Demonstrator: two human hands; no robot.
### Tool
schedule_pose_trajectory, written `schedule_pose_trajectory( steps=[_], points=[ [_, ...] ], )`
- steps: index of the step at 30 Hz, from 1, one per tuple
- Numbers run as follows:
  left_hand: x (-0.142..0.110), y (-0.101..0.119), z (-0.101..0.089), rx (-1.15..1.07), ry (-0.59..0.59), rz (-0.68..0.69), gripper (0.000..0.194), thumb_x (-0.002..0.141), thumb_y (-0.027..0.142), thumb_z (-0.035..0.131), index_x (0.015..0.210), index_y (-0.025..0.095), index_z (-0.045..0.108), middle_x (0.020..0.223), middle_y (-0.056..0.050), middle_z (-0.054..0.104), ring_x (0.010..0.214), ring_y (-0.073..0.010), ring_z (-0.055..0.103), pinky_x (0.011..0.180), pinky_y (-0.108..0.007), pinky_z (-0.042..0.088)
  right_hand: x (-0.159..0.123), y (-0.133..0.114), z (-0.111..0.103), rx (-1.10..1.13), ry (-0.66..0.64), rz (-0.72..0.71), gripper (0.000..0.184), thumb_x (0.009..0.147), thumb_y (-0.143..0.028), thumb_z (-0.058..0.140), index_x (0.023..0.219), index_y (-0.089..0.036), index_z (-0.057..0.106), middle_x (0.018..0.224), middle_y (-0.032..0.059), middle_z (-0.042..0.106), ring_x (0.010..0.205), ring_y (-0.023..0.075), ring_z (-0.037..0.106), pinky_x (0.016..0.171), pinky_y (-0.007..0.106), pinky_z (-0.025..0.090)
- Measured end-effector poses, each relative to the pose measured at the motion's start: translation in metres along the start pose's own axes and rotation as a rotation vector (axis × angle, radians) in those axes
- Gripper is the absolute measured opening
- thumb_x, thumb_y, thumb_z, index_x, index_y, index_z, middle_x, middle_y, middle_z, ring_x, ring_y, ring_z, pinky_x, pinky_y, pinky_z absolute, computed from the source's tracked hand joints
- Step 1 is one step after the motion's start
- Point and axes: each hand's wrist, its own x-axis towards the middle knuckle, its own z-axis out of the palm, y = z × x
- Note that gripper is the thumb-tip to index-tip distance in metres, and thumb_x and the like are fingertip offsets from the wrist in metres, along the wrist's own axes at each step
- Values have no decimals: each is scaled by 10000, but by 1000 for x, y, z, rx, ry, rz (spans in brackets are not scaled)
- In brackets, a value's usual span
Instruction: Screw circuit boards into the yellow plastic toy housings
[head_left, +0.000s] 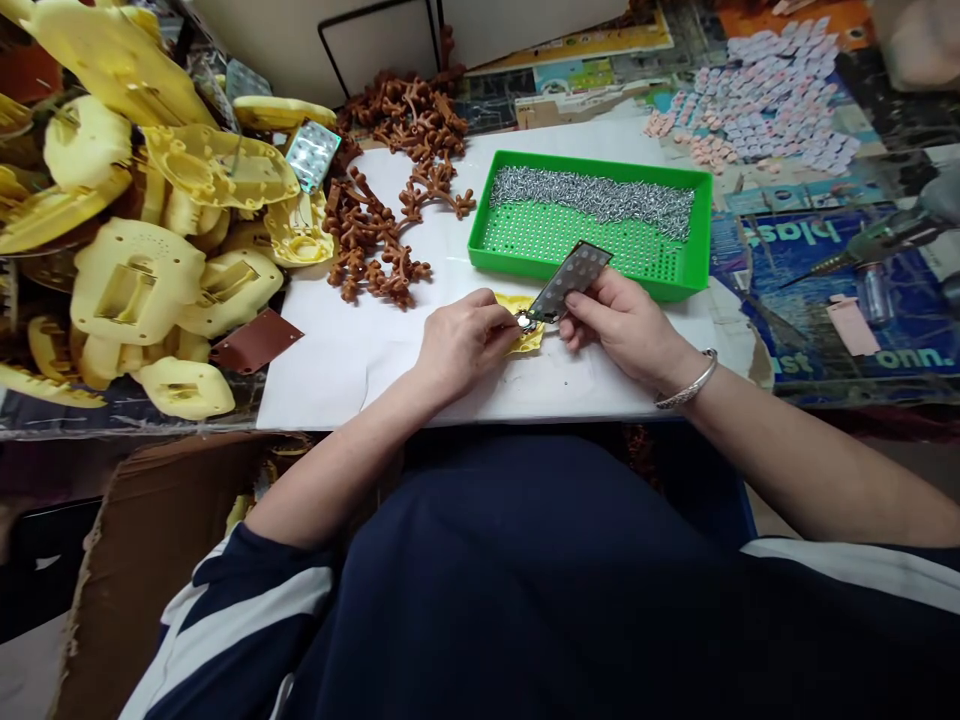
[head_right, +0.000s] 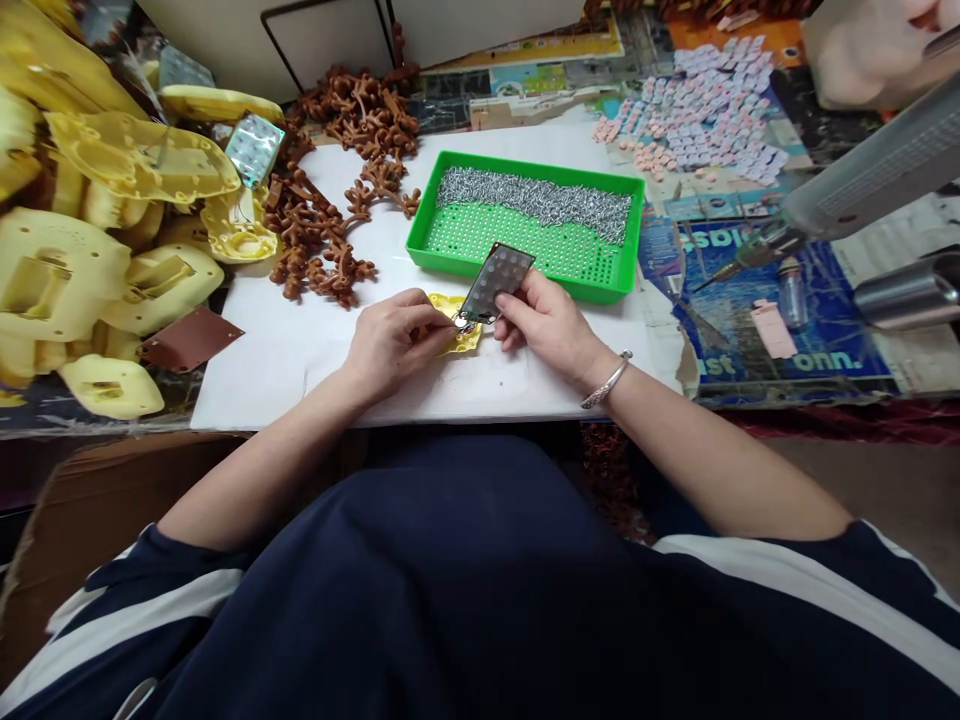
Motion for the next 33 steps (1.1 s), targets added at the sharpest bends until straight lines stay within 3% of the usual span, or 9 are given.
schedule_pose_trajectory(
  steps=[9,15,19,25,30,33],
  points=[
    [-1,2,1,80,-20,43,165,909,204,595,832,195,741,799,-18,623,668,-129,561,582,-245,338,3,-6,-6,-158,-93,-4,88,916,-180,665,903,-214,585,627,-15,623,494,131,578,486,281,499],
    [-6,2,-4,183,-81,157,233,955,259,531,873,192,739,879,-52,620,691,-147,564,552,-261,302,14,-18,-11,-371,-179,-84,174,881,-78,644,779,-213,604,596,-25,615,528,140,568,529,281,448],
    [-10,1,-5,200,-89,190,247,966,280,513,887,195,732,898,-59,604,707,-151,562,556,-264,317,18,-22,-8,-269,-216,-57,159,840,-74,684,804,-209,609,588,-42,595,503,114,545,483,246,428],
    [-10,-2,-2,215,-76,199,239,978,274,514,872,210,717,898,-42,611,706,-144,537,547,-259,273,15,-16,-2,-85,-185,-84,173,833,-199,716,940,-230,584,779,-41,634,495,59,502,423,190,383],
    [-10,-4,-1,184,-75,198,216,975,250,523,887,219,718,902,-35,609,709,-143,528,565,-263,285,16,-10,5,-80,-166,-62,160,894,-255,679,1016,-252,576,720,-58,541,444,48,419,372,174,295],
    [-10,-4,-1,168,-83,181,214,980,264,521,900,225,715,904,-34,602,717,-147,523,566,-268,277,18,-7,7,-81,-160,-43,218,907,-301,685,1104,-265,597,697,-63,520,446,50,368,384,172,301]
  ],
)
